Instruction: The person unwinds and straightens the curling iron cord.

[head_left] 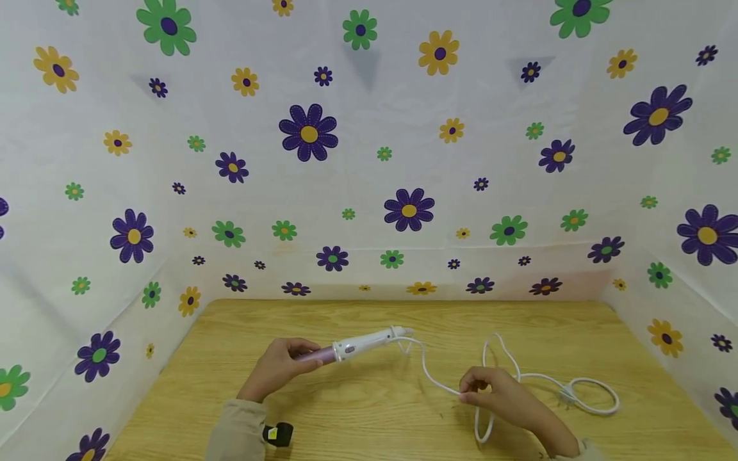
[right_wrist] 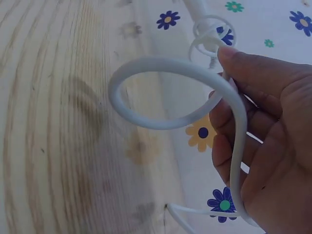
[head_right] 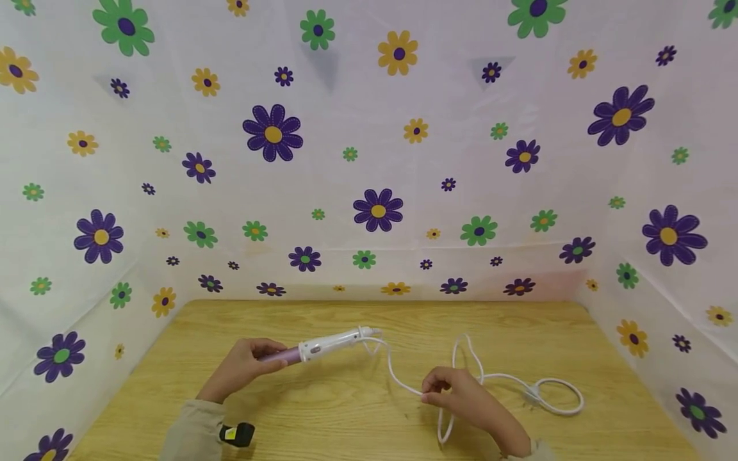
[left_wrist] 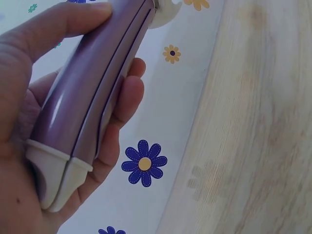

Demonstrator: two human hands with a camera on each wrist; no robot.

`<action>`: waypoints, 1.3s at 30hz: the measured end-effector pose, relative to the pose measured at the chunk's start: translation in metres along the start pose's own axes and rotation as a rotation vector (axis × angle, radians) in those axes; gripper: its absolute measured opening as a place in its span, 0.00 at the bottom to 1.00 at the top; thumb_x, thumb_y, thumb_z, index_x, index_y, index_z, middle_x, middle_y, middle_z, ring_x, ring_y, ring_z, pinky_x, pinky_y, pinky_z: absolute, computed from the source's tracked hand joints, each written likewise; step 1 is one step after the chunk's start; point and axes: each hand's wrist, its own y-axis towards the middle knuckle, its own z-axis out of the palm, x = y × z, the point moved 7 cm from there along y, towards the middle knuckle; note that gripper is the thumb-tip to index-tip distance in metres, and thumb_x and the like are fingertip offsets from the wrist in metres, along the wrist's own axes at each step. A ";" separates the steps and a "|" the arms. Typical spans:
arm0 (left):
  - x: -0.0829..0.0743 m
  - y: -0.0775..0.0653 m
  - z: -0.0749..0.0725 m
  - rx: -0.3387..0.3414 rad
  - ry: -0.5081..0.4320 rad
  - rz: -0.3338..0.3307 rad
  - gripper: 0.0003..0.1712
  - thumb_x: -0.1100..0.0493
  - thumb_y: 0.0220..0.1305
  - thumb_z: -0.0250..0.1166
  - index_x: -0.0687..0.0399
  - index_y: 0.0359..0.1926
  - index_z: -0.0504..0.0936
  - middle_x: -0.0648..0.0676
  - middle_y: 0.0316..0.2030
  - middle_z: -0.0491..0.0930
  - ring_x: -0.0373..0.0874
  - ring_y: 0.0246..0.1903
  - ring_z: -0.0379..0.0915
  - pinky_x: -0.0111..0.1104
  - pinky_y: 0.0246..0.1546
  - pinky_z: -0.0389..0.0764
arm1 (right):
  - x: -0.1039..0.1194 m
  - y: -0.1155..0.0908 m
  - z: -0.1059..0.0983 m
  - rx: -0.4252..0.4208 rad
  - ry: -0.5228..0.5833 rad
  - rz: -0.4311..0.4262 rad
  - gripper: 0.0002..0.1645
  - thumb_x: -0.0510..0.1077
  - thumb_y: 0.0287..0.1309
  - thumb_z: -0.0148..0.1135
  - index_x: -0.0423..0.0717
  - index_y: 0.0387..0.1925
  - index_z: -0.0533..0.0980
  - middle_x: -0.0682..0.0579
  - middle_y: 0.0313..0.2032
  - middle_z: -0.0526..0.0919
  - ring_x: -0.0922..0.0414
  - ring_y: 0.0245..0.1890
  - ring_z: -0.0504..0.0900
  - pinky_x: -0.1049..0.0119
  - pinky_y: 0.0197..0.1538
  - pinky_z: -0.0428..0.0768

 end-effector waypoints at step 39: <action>-0.007 -0.001 0.004 0.087 -0.040 0.067 0.21 0.52 0.54 0.73 0.58 0.47 0.85 0.58 0.44 0.84 0.44 0.39 0.78 0.37 0.39 0.80 | 0.026 0.083 0.020 -0.220 -0.089 0.020 0.08 0.42 0.60 0.64 0.45 0.41 0.79 0.49 0.39 0.78 0.64 0.34 0.71 0.70 0.38 0.71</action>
